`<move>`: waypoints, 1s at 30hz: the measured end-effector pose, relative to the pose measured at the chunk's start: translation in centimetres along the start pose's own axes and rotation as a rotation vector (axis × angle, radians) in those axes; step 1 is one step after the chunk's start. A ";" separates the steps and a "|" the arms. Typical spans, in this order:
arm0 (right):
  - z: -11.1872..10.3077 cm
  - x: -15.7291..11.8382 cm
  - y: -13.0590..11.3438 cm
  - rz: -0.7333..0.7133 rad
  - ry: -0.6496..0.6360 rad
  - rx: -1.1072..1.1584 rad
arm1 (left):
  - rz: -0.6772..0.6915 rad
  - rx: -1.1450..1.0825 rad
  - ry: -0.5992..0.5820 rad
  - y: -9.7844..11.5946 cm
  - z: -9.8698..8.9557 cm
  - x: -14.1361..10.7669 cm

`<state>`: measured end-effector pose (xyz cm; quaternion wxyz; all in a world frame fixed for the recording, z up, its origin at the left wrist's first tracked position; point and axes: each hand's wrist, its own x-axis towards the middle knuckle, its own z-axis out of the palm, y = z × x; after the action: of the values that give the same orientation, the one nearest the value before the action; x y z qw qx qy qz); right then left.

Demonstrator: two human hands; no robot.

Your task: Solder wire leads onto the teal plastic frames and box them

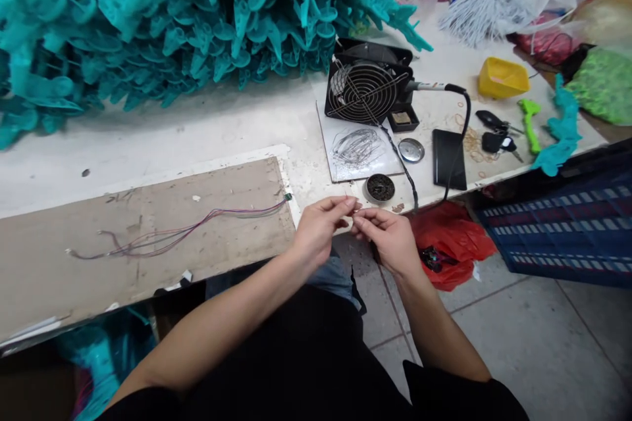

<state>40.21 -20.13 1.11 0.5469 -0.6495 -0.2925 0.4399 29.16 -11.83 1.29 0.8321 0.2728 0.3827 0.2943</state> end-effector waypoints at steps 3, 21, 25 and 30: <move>-0.7 -0.1 0.9 0.218 -0.111 0.207 | -0.019 -0.031 0.051 1.1 -1.0 0.9; -1.2 -1.7 3.3 0.328 -0.222 0.333 | 0.057 0.185 0.166 0.2 -2.4 2.5; -1.9 -2.3 2.8 0.091 -0.045 -0.029 | 0.577 0.660 0.241 0.5 -2.7 1.0; -2.7 -2.5 1.1 -0.082 -0.051 -0.305 | 1.050 1.482 -0.242 1.1 -1.8 -2.0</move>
<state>41.40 -23.70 0.73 0.4519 -0.7011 -0.3959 0.3842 26.41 -12.09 1.96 0.2379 0.9048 0.2106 0.2834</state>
